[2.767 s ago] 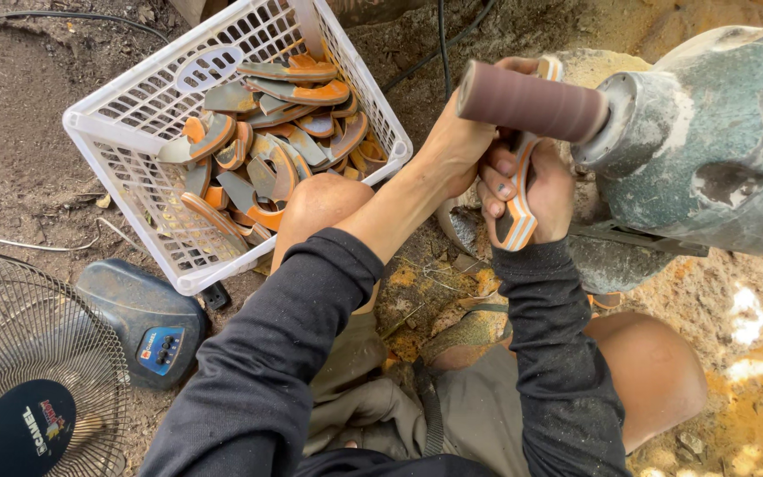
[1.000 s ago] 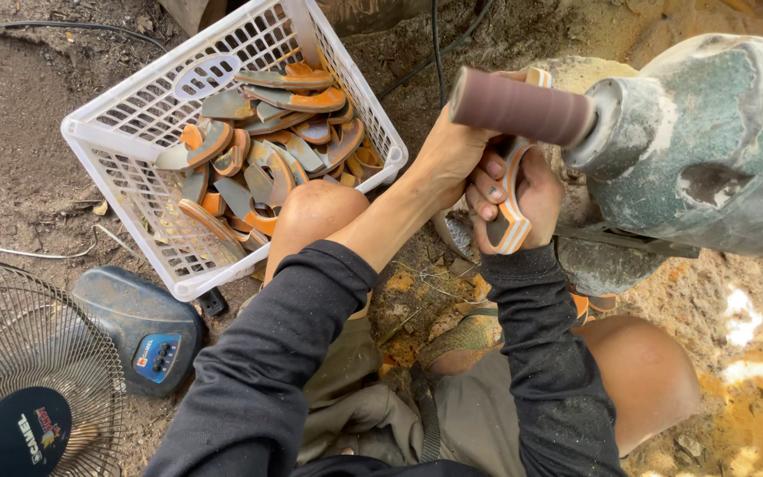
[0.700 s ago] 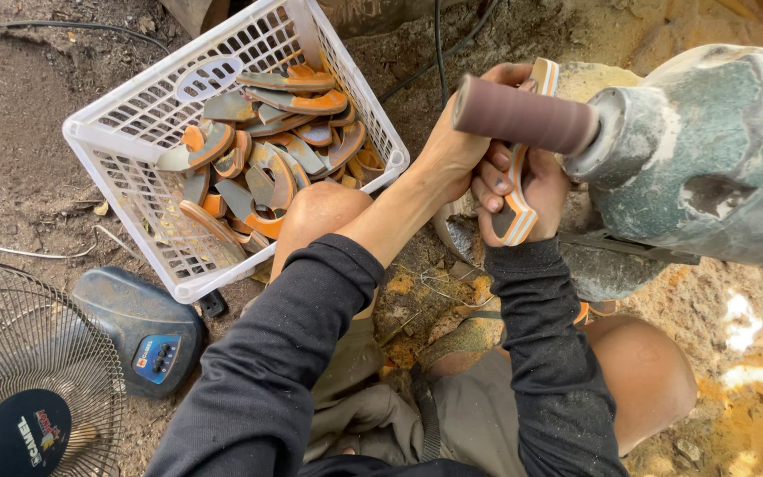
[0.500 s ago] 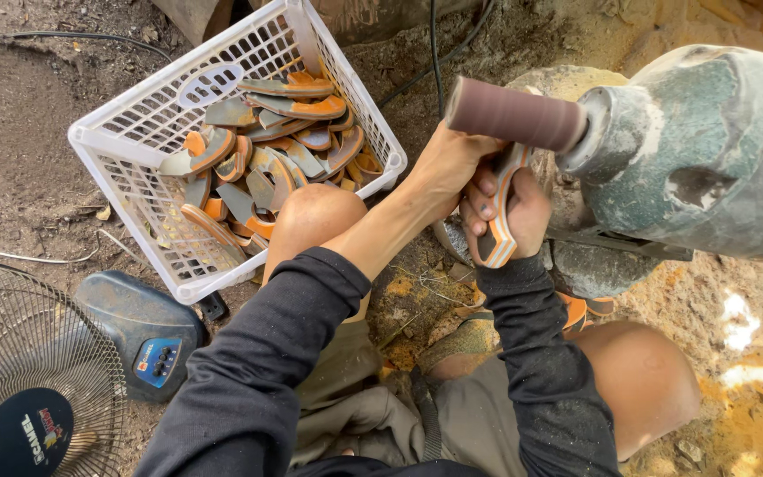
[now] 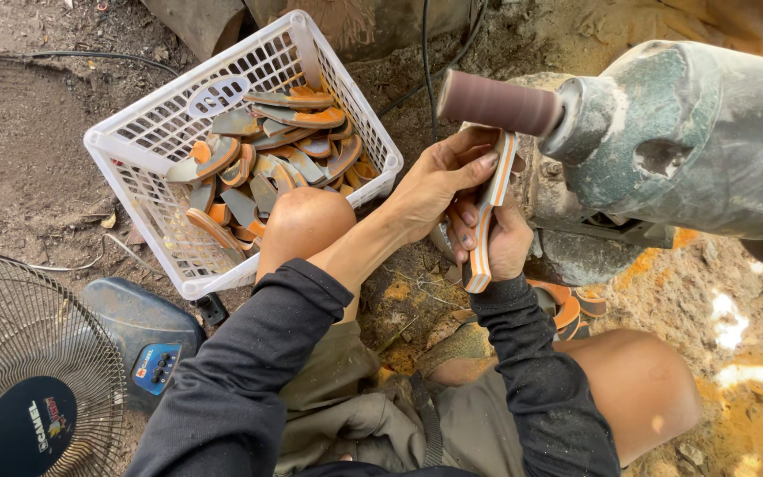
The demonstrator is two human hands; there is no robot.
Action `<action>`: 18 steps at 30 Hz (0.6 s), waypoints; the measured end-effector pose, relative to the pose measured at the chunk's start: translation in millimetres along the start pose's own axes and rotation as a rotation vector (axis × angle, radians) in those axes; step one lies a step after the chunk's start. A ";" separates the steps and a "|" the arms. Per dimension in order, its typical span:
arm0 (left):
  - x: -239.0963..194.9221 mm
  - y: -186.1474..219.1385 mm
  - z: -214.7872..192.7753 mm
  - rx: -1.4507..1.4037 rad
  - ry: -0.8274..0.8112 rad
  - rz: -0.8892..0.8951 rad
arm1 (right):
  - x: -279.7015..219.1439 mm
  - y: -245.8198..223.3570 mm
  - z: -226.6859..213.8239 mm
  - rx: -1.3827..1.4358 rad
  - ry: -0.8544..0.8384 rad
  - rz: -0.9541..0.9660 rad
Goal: The person sits on the ground and uses a bench grinder to smooth the edges of orange and grey slipper soles. They pick soles from a white basket, press them against the rotating wheel, and return them to the basket.
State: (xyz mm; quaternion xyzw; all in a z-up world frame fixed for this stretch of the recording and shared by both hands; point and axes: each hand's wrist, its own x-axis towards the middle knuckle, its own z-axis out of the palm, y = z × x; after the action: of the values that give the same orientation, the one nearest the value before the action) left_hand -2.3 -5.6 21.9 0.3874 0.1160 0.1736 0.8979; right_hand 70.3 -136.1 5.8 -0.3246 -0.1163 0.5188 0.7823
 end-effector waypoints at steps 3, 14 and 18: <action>-11.3 2.0 -0.2 -0.013 -0.140 0.039 | -8.6 -2.9 5.0 -0.087 0.039 -0.024; 30.0 -21.8 -13.5 -0.256 0.094 -0.040 | 11.5 -25.8 12.0 0.020 0.119 -0.004; 53.6 -33.9 -26.6 -0.204 0.147 -0.005 | 29.1 -28.6 1.4 0.080 0.060 -0.018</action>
State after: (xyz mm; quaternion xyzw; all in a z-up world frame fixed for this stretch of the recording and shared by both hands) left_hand 44.9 11.7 -24.9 0.2800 0.1638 0.2103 0.9222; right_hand 103.3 -116.9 20.3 -0.3074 -0.0748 0.5058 0.8025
